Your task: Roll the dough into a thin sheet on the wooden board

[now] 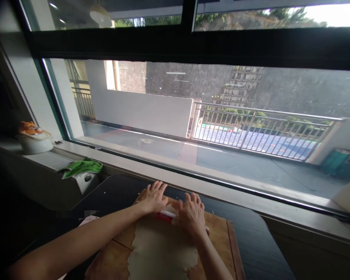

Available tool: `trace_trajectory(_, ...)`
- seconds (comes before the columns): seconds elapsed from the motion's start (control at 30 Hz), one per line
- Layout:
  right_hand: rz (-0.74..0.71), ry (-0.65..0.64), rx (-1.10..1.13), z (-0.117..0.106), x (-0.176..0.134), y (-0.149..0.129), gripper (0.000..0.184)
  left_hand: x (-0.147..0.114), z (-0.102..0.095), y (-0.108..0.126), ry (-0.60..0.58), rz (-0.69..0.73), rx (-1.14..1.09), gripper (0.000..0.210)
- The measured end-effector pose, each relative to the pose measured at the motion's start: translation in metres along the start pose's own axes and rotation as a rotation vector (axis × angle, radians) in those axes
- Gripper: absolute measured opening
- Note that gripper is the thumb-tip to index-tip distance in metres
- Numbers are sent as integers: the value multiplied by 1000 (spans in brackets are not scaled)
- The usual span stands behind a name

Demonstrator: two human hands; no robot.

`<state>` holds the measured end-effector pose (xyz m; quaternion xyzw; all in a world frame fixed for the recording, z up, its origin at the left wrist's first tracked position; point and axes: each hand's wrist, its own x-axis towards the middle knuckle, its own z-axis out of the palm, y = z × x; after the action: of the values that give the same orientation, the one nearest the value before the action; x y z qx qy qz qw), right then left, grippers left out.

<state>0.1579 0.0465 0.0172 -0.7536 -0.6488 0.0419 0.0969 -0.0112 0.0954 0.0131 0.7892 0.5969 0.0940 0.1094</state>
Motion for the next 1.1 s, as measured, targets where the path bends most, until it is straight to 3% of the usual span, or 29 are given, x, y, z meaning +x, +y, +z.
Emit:
trace_trajectory(0.13, 107, -35, 36, -9, 21, -3, 51, 16, -10, 6, 37, -31, 26, 69)
trace_trajectory(0.37, -50, -31, -24, 6, -15, 5, 49, -21, 8, -4, 10, 59, -37, 66)
trace_trajectory(0.47, 0, 7, -12, -3, 2, 0, 50, -3, 1, -1, 51, 31, -25, 65)
trace_trajectory(0.6, 114, -36, 8, -15, 29, -5, 51, 21, -11, 5, 92, -24, 9, 66)
trace_trajectory(0.77, -4, -48, -13, 2, -6, 4, 52, -14, 5, -2, 56, 40, -30, 64)
trace_trajectory(0.9, -98, 23, -67, 12, -30, 7, 50, -34, 16, -6, 121, 107, -24, 56)
trace_trajectory(1.1, 57, -2, 15, -13, 21, -4, 50, 15, -9, 4, 110, -7, 11, 61)
